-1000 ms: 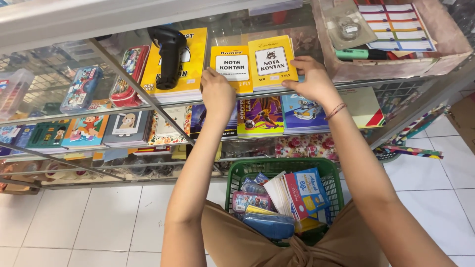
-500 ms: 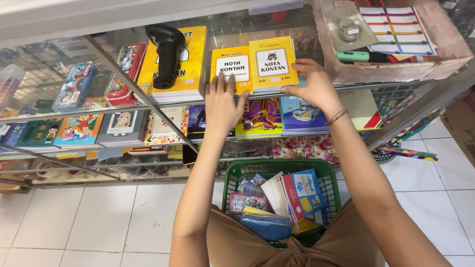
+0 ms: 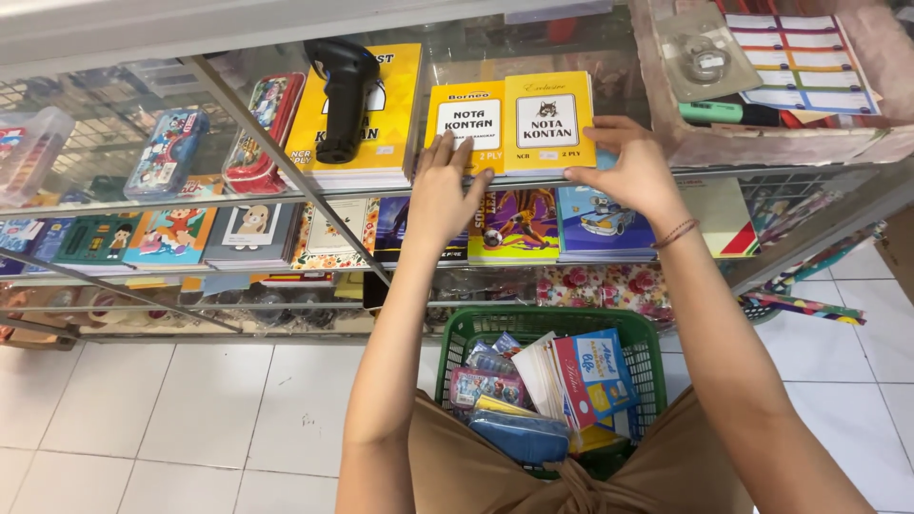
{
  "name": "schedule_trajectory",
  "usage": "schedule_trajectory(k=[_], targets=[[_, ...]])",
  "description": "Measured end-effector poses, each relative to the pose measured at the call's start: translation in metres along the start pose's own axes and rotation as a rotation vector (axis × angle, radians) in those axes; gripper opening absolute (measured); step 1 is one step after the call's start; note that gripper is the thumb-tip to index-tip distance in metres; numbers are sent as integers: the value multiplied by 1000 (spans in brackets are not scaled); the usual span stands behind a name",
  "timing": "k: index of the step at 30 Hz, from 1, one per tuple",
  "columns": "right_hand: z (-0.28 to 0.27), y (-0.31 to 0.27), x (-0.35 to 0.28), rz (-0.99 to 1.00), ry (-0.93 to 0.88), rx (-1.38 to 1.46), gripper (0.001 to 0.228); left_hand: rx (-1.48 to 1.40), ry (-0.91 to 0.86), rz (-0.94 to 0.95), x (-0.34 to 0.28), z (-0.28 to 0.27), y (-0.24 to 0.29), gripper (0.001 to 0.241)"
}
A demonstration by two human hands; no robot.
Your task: Organizing stationery items and cleaning glass display cases in a grocery store aisle.
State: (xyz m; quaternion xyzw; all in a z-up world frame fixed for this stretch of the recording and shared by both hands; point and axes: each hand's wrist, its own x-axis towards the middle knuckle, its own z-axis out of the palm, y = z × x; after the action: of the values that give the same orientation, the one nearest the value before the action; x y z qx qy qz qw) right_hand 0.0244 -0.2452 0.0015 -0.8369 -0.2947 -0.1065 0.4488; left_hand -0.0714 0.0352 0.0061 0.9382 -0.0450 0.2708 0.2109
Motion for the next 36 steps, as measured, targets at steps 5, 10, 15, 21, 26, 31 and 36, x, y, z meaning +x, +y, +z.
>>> schedule_trajectory(k=[5, 10, 15, 21, 26, 31, 36], targets=[[2, 3, 2, 8, 5, 25, 64, 5, -16, -13, 1, -3, 3, 57], [3, -2, 0, 11, 9, 13, 64, 40, 8, 32, -4, -3, 2, 55], [4, 1, 1, -4, 28, 23, 63, 65, 67, 114, -8, 5, -1, 44], [4, 1, 0, -31, 34, 39, 62, 4, 38, 110, -7, -5, 1, 42], [5, -4, -3, -85, 49, 71, 59, 10, 88, 107, -8, -13, -10, 36], [4, -10, -2, -91, 62, 49, 58, 268, 399, 9, 17, -53, -31, 40], [1, -15, -1, -75, 60, 48, 57, 283, 531, -189, 52, -74, -70, 37]])
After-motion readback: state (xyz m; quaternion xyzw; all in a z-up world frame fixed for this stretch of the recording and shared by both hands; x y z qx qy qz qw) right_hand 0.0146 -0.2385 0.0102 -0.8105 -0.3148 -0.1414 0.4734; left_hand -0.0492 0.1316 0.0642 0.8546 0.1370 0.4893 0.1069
